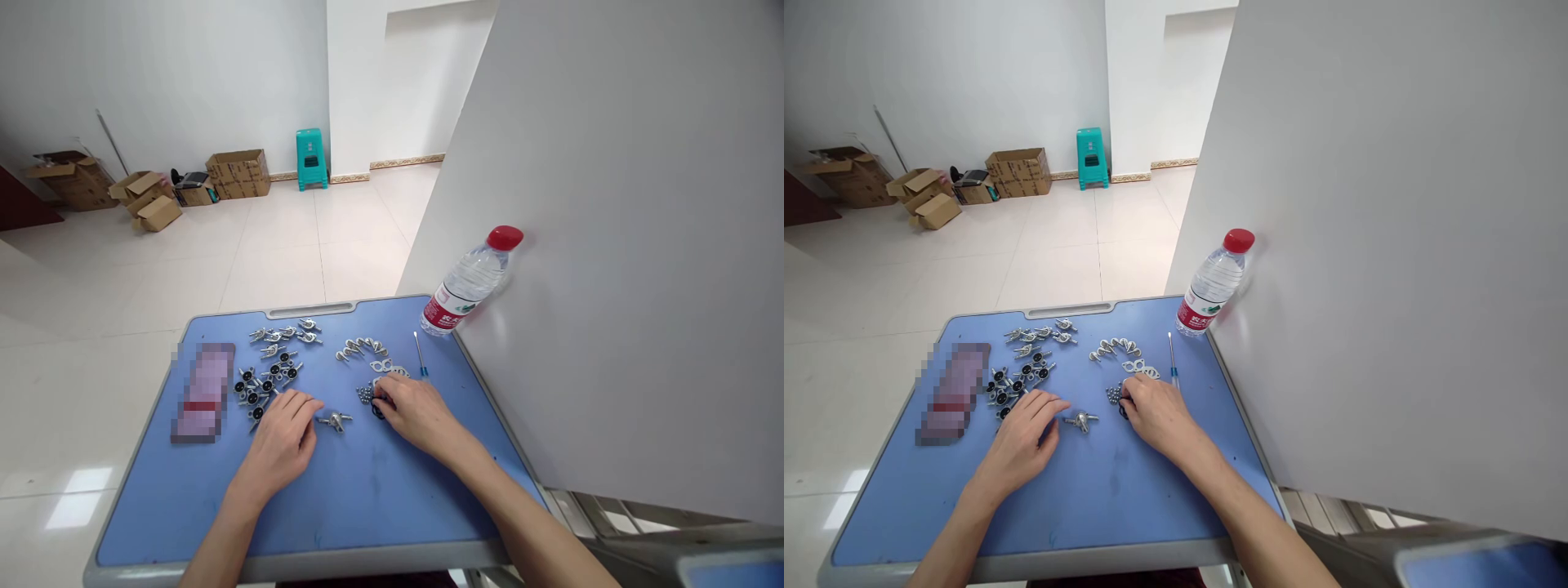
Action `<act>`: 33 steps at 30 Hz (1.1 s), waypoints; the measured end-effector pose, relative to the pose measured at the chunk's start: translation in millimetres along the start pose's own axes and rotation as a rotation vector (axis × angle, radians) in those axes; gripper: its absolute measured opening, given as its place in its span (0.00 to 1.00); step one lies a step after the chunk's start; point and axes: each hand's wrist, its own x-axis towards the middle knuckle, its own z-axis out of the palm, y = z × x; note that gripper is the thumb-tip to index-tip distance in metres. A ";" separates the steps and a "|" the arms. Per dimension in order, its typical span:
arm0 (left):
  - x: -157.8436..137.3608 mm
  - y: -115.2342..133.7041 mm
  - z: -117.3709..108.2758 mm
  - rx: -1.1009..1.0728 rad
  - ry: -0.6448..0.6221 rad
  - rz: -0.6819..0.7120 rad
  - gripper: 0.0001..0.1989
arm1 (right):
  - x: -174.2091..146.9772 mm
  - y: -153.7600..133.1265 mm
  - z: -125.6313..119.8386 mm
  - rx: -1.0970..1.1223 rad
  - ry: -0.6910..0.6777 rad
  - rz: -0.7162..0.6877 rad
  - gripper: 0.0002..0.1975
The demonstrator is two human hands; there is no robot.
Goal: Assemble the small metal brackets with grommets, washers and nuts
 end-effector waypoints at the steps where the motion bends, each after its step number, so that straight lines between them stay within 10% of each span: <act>1: -0.2 0.2 -0.1 -0.002 -0.004 0.000 0.15 | -0.1 -0.3 0.8 -0.005 0.002 -0.001 0.06; 14: 0.6 0.7 0.6 -0.001 0.003 -0.001 0.13 | -0.2 5.2 -1.4 0.043 0.007 -0.023 0.08; 25: 2.7 10.2 -3.7 -0.223 0.100 -0.027 0.08 | -6.0 -8.4 -15.1 1.049 -0.184 0.003 0.11; 33: 5.5 20.3 -4.4 -0.563 -0.008 -0.107 0.09 | -1.2 -26.3 3.3 1.195 -0.288 -0.008 0.14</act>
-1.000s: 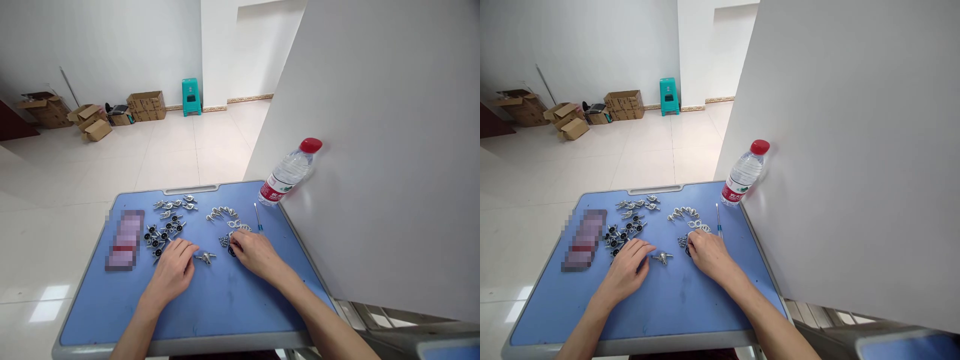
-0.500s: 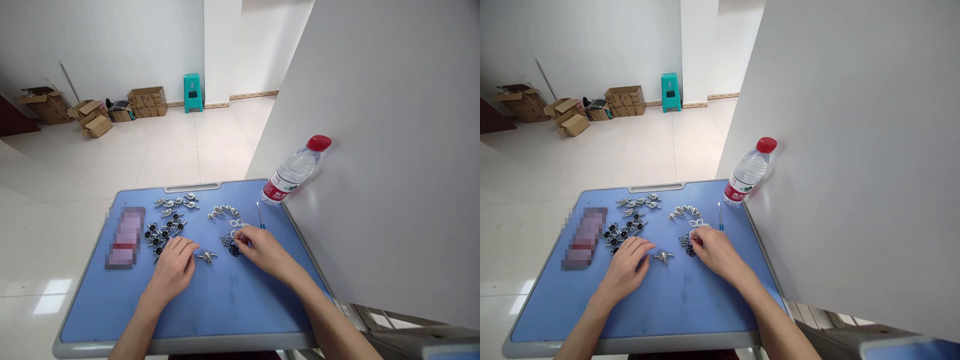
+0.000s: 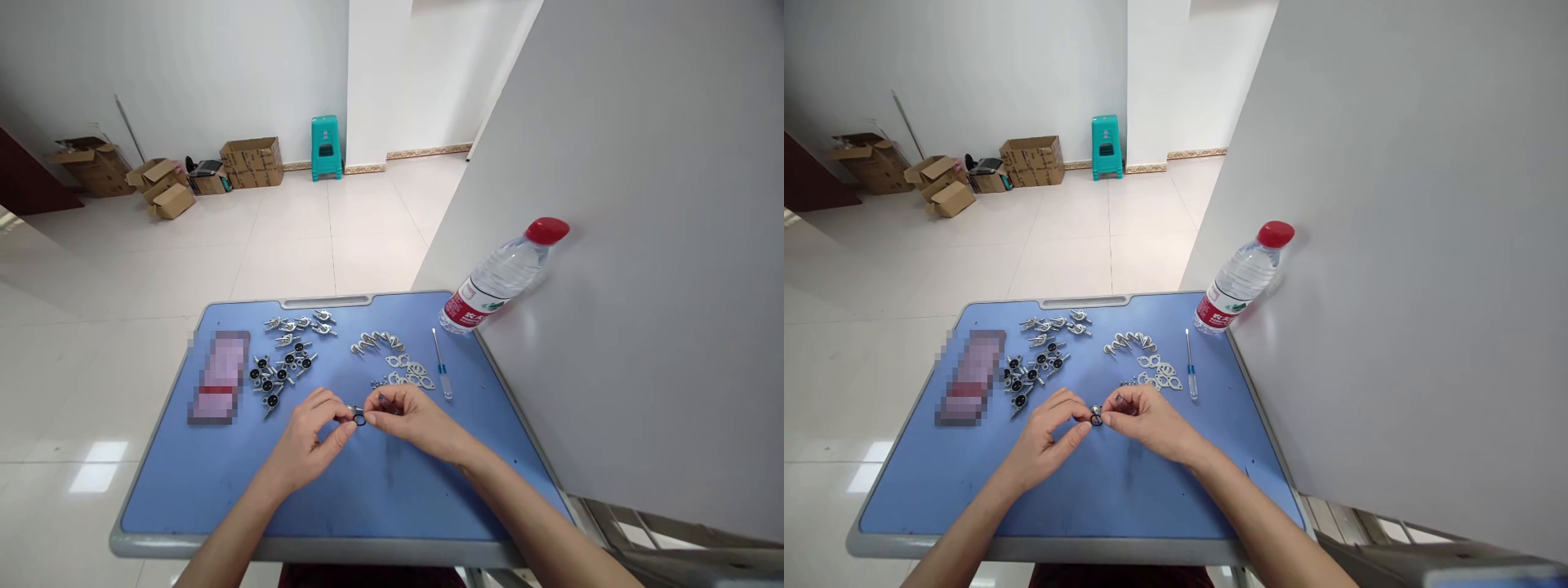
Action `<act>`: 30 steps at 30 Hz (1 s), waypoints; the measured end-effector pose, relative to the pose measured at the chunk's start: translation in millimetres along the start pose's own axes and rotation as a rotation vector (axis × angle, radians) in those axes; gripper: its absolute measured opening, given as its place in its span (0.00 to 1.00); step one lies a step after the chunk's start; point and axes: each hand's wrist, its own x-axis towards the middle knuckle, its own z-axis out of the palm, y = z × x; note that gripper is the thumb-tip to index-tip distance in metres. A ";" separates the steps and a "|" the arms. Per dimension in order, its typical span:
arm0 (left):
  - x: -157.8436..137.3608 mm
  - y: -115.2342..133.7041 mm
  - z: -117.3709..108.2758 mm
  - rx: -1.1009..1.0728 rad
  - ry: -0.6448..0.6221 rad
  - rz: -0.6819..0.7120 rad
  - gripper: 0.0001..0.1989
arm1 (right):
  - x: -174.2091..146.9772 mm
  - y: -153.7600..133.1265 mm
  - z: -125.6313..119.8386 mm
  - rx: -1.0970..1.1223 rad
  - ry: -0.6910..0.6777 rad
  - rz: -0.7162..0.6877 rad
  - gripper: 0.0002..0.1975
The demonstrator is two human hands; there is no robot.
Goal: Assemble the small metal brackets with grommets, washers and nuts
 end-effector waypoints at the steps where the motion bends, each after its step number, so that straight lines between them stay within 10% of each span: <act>1: 0.2 0.1 0.5 -0.017 0.001 -0.015 0.10 | 1.3 2.0 1.4 0.000 -0.009 0.004 0.14; 30: 0.3 -14.6 8.5 0.297 -0.007 -0.037 0.14 | 2.4 1.3 6.7 -0.785 0.108 -0.156 0.07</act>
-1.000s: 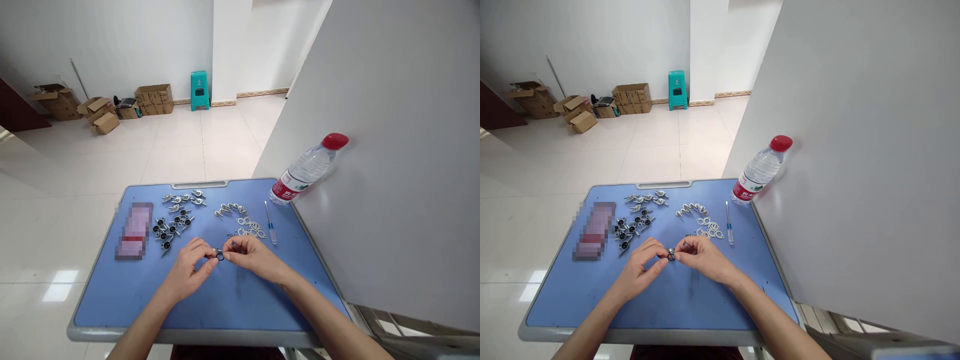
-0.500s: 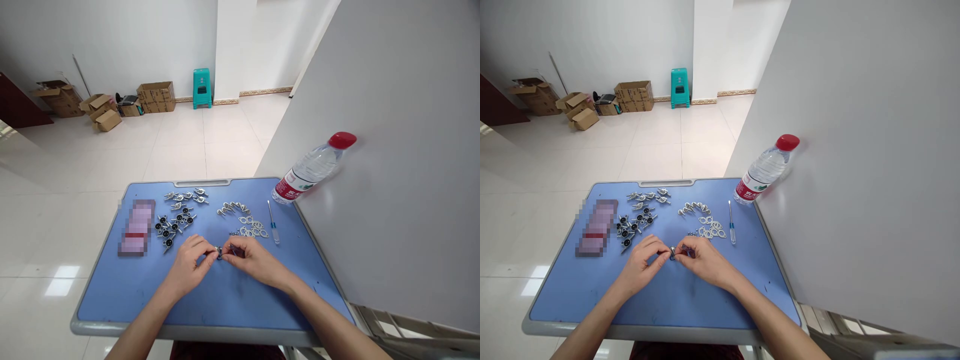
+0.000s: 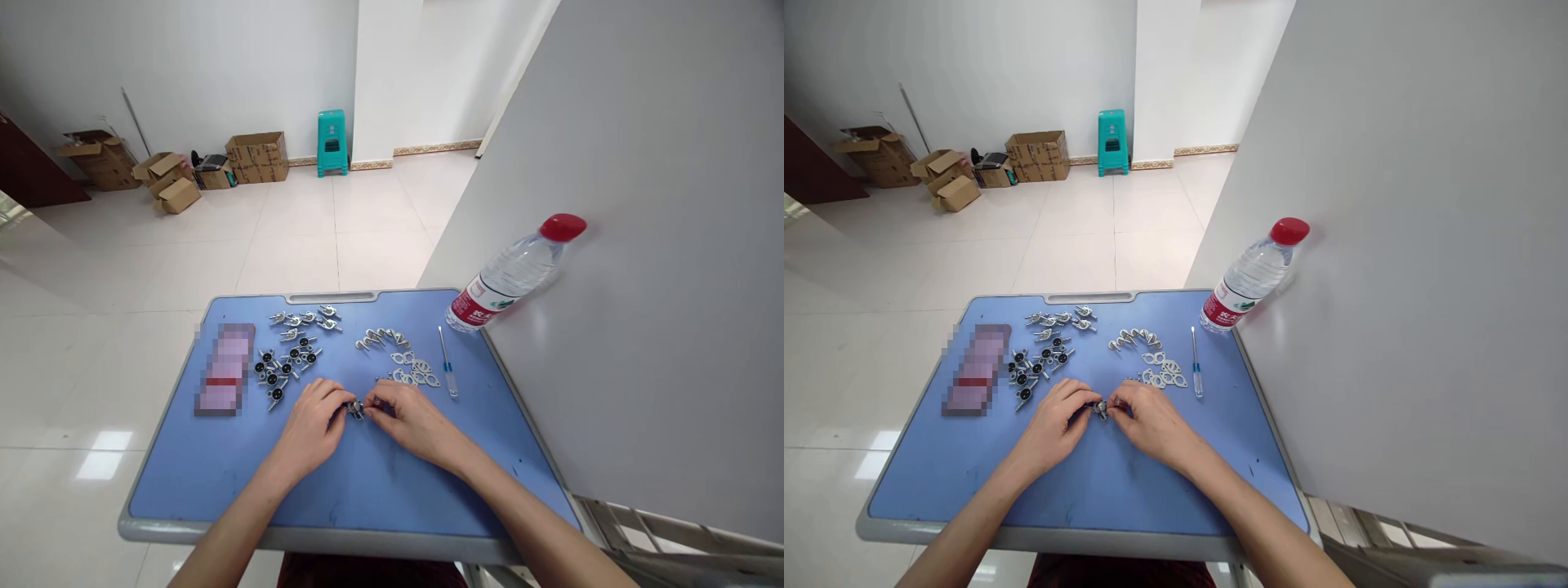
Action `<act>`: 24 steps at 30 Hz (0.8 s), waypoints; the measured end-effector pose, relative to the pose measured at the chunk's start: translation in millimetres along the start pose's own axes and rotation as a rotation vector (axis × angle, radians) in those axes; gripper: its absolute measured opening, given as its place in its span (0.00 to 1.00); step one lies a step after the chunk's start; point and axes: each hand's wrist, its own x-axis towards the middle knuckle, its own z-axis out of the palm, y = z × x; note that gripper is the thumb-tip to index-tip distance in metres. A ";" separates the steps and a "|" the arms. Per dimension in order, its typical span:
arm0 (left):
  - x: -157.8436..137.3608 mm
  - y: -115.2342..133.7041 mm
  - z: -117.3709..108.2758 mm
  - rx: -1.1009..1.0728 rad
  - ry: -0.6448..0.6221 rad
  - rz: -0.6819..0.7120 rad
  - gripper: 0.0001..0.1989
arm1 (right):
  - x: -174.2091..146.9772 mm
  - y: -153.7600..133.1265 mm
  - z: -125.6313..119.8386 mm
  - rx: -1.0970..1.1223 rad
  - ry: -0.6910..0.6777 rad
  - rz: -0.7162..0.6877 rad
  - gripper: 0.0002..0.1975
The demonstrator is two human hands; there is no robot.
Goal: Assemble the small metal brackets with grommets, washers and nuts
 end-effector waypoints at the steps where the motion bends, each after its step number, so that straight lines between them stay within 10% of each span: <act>1: -0.1 -0.2 0.3 -0.001 -0.003 0.004 0.14 | 0.8 -0.1 0.8 -0.012 0.006 -0.001 0.07; 24: -0.1 5.4 0.6 0.080 -0.014 -0.033 0.07 | -0.9 4.6 3.6 -0.251 -0.047 0.051 0.05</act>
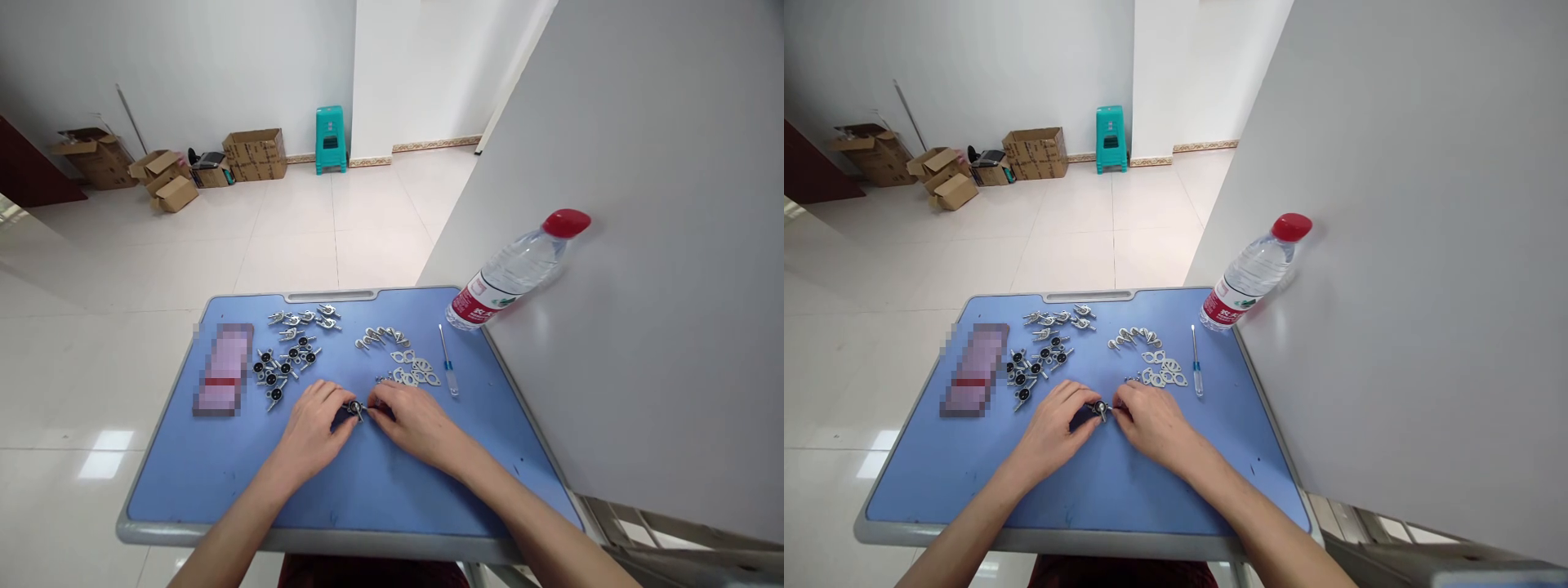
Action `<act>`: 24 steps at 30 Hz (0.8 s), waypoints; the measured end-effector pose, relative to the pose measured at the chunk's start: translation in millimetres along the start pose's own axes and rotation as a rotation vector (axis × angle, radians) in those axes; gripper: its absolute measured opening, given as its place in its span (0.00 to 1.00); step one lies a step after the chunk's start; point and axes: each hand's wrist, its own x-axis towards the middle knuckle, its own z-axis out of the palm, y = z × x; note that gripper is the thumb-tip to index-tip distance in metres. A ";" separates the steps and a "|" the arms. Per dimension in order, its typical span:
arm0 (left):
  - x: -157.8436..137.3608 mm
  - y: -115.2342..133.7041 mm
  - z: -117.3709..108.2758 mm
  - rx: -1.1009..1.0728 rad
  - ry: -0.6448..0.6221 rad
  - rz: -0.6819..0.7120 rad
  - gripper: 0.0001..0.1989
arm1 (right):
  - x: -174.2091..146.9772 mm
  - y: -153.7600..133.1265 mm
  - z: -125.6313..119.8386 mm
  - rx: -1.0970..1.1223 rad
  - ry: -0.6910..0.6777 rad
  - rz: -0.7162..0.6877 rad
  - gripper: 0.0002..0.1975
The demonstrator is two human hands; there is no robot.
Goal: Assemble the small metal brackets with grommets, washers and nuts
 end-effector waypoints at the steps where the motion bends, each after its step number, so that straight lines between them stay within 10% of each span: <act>1: 0.1 -0.9 0.8 0.003 -0.004 0.007 0.07 | -0.5 0.1 0.7 -0.006 -0.003 -0.001 0.05; 14: -0.2 -7.3 -1.6 -0.012 -0.087 0.049 0.09 | -6.2 -3.2 -7.8 0.071 -0.041 -0.003 0.05; 24: -0.4 -9.6 1.1 -0.025 -0.077 0.051 0.09 | -7.3 50.7 -39.1 0.040 0.326 0.259 0.07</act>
